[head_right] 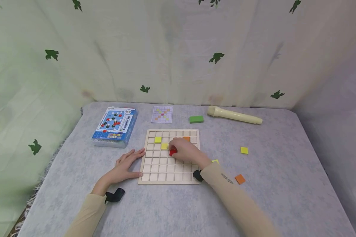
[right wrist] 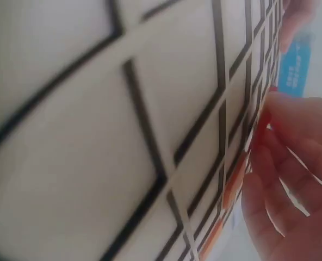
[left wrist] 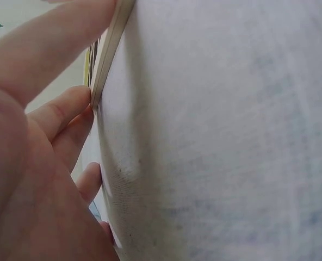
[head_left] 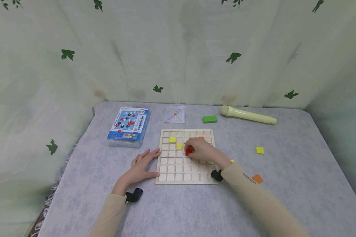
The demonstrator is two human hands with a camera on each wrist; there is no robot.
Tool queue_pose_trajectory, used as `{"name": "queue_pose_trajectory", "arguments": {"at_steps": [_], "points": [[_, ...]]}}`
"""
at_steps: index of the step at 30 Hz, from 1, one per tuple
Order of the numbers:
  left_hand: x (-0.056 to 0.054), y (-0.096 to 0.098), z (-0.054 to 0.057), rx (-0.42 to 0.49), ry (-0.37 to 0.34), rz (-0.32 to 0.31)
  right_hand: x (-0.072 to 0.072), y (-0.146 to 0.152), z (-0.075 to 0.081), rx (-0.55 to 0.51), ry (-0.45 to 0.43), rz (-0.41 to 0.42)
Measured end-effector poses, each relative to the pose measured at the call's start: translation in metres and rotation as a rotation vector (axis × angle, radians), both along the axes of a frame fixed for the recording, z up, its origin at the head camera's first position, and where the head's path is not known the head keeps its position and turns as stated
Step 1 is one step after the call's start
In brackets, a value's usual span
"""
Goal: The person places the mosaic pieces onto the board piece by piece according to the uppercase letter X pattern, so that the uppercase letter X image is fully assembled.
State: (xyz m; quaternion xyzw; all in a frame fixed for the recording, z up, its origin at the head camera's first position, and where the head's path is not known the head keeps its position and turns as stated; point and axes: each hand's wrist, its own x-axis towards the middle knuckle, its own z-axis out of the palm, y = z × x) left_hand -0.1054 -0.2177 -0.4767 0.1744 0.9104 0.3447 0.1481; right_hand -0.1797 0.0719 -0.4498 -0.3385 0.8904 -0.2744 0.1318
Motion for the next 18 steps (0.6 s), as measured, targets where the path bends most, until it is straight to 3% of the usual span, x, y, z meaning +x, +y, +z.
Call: {"name": "queue_pose_trajectory", "arguments": {"at_steps": [5,10,14,18], "points": [[0.000,0.000,0.000,0.009,-0.003,0.000,0.001,-0.011,-0.003,0.062,0.031,-0.003],[-0.001,0.000,0.000,0.005,0.000,-0.002,0.005,-0.007,0.000,0.027,-0.010,-0.050],[-0.001,0.000,0.000,0.006,0.000,-0.004,0.007,0.017,0.006,-0.056,-0.039,-0.099],[0.000,0.000,0.001,0.007,0.000,-0.004,0.012,0.062,0.009,-0.135,-0.072,-0.134]]}}
